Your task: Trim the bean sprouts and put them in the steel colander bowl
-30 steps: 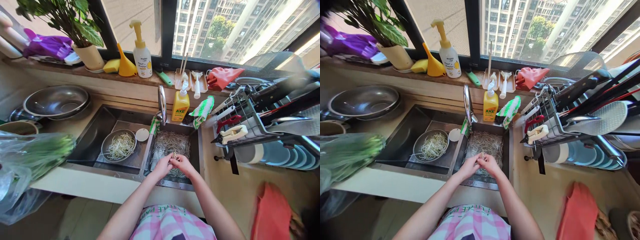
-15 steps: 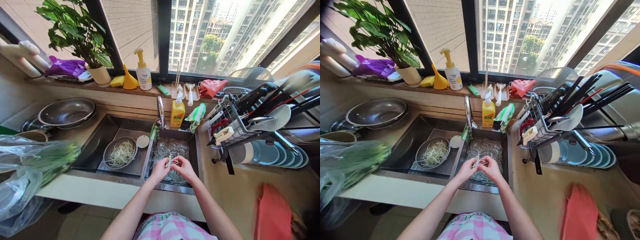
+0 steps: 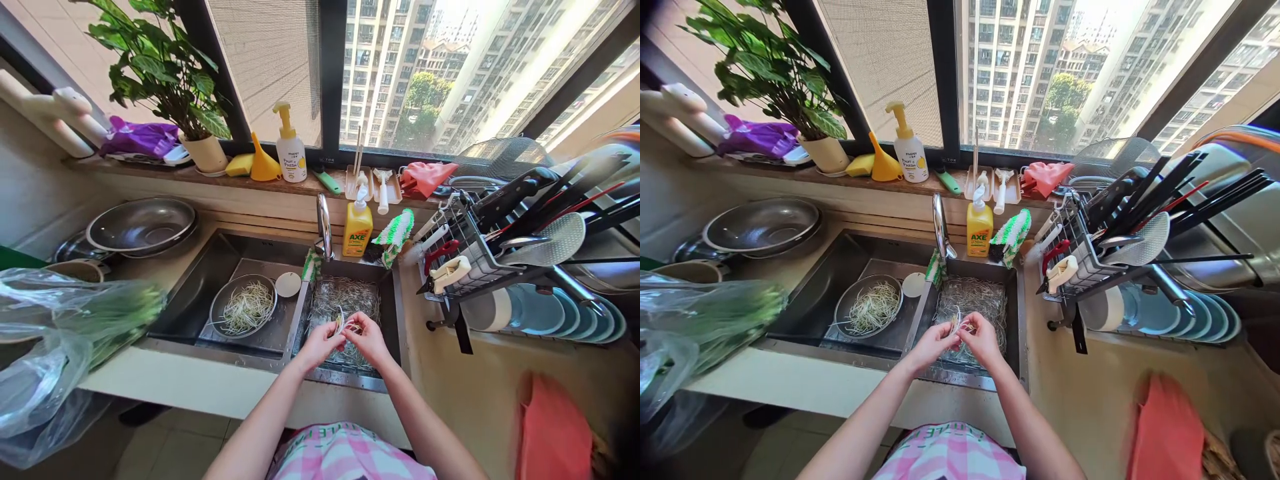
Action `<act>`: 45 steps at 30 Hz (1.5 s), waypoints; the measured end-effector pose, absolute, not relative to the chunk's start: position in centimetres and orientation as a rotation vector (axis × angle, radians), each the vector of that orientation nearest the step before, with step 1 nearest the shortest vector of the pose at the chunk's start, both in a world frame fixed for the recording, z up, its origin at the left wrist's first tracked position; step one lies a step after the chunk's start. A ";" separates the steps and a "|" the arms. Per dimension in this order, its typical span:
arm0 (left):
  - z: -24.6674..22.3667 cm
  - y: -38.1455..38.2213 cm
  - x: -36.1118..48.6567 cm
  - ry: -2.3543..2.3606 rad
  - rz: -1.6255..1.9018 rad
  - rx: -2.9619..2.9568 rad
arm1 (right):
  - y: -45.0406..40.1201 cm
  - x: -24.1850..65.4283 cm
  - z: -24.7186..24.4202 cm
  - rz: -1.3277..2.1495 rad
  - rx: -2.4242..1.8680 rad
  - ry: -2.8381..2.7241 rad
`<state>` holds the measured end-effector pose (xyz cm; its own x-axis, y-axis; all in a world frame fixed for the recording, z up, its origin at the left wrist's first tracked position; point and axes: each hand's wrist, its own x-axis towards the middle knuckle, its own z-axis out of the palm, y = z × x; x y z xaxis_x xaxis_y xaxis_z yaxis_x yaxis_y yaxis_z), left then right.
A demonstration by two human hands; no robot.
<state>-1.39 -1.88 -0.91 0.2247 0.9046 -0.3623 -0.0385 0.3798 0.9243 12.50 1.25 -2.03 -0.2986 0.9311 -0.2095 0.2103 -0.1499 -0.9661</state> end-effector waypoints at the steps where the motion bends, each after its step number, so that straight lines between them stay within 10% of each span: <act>1: -0.9 -1.9 -1.4 1.160 0.819 0.927 | 1.3 12.5 -2.0 1.490 -1.314 -1.509; 29: -3.1 -1.8 -1.3 1.409 1.038 0.865 | 2.6 14.3 -0.4 0.948 -1.405 -2.113; 45: -2.2 -1.3 -1.1 1.453 1.073 0.936 | 3.0 14.4 0.1 1.419 -1.346 -1.406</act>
